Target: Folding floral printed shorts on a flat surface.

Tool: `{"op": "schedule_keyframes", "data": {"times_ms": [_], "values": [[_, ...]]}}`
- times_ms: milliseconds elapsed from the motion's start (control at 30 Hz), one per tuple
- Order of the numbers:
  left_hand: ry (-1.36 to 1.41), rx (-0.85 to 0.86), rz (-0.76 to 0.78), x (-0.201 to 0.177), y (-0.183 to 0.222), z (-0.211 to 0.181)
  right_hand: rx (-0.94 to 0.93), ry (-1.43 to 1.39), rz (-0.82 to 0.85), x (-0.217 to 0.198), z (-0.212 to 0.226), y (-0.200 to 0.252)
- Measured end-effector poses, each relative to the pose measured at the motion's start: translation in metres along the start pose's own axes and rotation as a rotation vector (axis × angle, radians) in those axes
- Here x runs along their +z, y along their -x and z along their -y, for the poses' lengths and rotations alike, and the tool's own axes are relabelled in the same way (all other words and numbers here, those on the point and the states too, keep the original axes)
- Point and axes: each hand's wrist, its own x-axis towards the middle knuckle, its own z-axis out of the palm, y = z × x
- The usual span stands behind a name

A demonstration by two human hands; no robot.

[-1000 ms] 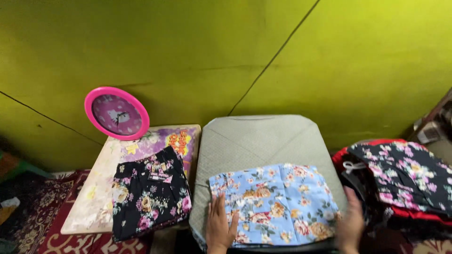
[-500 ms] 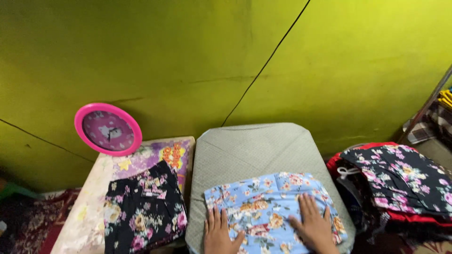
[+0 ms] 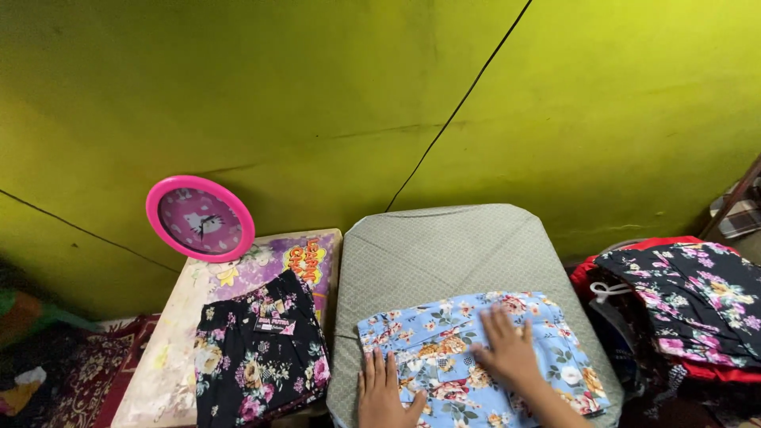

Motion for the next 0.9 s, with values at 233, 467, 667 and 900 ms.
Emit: {"op": "schedule_keyframes", "data": {"times_ms": [233,467,667,900], "values": [[-0.123,-0.015,0.166,-0.053,-0.028,-0.005,0.082,-0.109,-0.316,0.029,-0.089,-0.086],[-0.137,0.159,0.07,-0.079,-0.107,0.023,-0.008,0.263,-0.283,0.027,-0.12,-0.108],[-0.097,0.235,-0.041,-0.175,-0.09,0.009,0.033,-0.043,-0.436,-0.036,-0.151,-0.098],[-0.041,0.583,-0.941,-0.229,-0.04,0.032,-0.165,-0.316,-1.248,-0.15,-0.126,0.015]]}}
